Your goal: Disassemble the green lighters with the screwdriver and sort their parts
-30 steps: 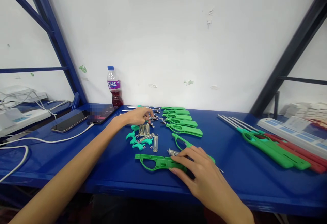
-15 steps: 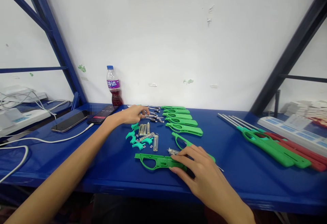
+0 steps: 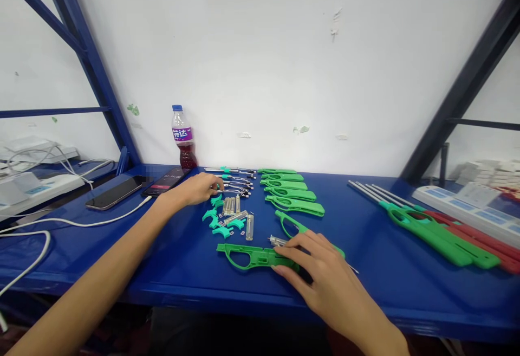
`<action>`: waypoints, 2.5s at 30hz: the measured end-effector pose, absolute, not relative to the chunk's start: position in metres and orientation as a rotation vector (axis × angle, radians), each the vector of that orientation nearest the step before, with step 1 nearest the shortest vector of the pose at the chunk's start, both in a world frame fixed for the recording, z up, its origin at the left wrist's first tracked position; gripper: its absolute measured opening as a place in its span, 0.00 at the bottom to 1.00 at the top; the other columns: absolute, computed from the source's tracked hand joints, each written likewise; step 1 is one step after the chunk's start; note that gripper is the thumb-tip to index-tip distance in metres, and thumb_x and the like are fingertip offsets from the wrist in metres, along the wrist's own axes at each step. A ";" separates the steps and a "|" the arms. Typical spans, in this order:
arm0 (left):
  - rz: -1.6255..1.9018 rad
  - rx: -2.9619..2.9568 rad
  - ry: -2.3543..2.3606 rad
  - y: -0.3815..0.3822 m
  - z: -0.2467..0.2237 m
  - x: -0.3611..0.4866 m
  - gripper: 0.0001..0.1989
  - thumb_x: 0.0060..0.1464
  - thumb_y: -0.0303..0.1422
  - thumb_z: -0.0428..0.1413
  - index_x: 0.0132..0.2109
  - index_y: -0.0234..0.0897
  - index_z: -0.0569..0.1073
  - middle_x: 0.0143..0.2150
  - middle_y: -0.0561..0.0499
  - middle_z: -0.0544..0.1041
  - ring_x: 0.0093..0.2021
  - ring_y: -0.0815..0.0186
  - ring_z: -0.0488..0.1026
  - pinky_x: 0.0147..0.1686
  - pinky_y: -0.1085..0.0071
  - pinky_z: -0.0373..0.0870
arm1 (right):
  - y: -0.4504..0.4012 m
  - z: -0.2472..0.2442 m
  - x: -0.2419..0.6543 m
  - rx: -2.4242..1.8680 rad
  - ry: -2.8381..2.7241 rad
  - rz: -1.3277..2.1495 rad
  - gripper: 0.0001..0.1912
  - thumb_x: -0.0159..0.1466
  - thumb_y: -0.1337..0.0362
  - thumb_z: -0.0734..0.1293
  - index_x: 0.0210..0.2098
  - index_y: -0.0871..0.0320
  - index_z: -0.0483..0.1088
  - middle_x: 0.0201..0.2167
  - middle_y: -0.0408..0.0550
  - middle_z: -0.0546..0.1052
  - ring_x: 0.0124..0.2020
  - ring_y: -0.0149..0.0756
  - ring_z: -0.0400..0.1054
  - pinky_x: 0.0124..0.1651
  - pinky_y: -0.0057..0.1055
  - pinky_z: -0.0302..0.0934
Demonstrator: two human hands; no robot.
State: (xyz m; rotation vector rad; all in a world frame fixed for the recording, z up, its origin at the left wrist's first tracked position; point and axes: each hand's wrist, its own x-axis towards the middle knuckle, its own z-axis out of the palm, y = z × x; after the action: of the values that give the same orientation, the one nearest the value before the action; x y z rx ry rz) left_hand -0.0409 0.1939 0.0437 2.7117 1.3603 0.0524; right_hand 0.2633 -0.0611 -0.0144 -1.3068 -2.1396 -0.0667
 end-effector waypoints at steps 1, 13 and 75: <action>0.068 2.720 1.362 0.194 0.043 -0.041 0.18 0.69 0.40 0.61 0.60 0.36 0.74 0.59 0.43 0.76 0.53 0.56 0.78 0.52 0.53 0.79 | -0.061 -0.014 0.263 -1.307 -2.142 -0.066 0.11 0.76 0.56 0.65 0.55 0.47 0.76 0.47 0.45 0.79 0.48 0.43 0.75 0.62 0.52 0.66; 0.186 2.807 1.359 0.185 0.040 -0.039 0.18 0.70 0.40 0.60 0.60 0.36 0.74 0.58 0.43 0.77 0.53 0.57 0.78 0.52 0.54 0.80 | -0.061 -0.015 0.264 -1.300 -2.140 -0.076 0.11 0.75 0.57 0.67 0.54 0.47 0.76 0.47 0.45 0.79 0.48 0.43 0.75 0.60 0.49 0.67; 1.081 2.416 1.229 -0.020 -0.020 -0.037 0.15 0.73 0.39 0.53 0.61 0.53 0.78 0.52 0.51 0.82 0.51 0.58 0.80 0.50 0.61 0.82 | -0.061 -0.016 0.271 -1.245 -2.333 -0.239 0.20 0.78 0.56 0.61 0.66 0.46 0.70 0.58 0.45 0.81 0.56 0.46 0.76 0.64 0.56 0.70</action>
State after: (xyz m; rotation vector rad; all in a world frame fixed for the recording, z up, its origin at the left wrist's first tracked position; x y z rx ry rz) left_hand -0.0370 -0.0200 -0.0200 2.4163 1.2286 1.0806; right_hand 0.2706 -0.0611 -0.0159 -1.2450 -2.3333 -0.2392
